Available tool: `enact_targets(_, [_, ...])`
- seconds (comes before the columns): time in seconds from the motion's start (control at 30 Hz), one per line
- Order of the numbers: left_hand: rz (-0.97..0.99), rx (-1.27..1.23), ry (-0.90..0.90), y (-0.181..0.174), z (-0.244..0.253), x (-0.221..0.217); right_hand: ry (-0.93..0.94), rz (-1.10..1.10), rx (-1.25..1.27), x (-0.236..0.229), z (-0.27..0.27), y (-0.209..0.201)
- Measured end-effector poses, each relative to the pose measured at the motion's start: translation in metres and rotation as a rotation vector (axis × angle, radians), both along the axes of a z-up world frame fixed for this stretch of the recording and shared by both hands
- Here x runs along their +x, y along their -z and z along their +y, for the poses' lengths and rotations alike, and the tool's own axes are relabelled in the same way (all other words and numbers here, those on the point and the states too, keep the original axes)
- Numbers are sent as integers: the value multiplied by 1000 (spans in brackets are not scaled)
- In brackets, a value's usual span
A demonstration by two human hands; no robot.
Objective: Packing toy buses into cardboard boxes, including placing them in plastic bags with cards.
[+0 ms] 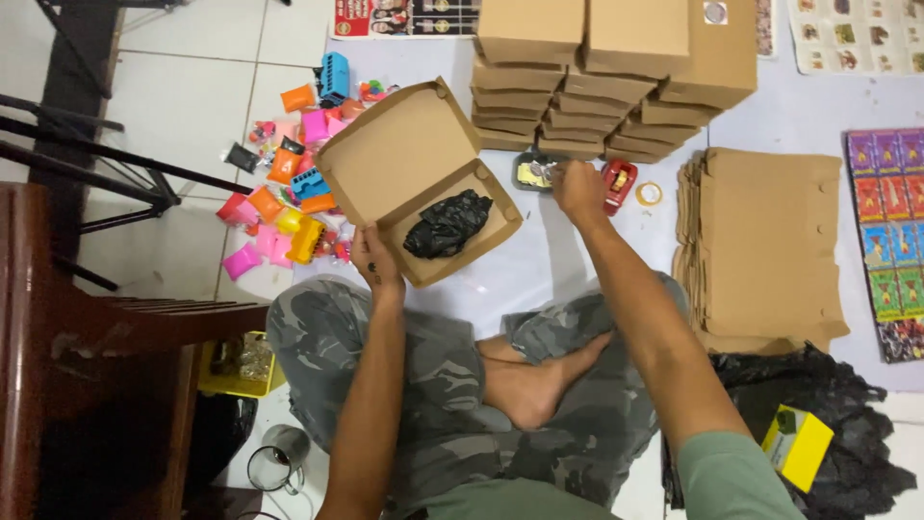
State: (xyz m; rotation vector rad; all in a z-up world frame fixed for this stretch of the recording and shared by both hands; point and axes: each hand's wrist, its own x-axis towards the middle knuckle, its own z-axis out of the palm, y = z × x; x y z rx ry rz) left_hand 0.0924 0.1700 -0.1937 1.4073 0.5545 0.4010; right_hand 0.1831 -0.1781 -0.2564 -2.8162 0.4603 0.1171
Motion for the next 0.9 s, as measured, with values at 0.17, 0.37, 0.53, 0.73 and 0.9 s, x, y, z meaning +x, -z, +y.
enact_targets(0.17, [26, -22, -11, 21, 2, 7, -37, 135, -60, 12, 7, -16])
enact_targets(0.37, [71, -22, 31, 50, 1, 9, 50, 162, 38, 17, 11, -8])
enact_targets(0.53, [96, 6, 49, 53, 1, 12, 93, 185, 94, 20, 15, -22])
enact_targets(0.73, [96, 20, 71, 46, -1, 10, 88, 184, 61, 27, 1, 8])
enact_targets(0.9, [63, 53, 55, 12, -7, 7, 112, 174, 76, 29, -1, 15])
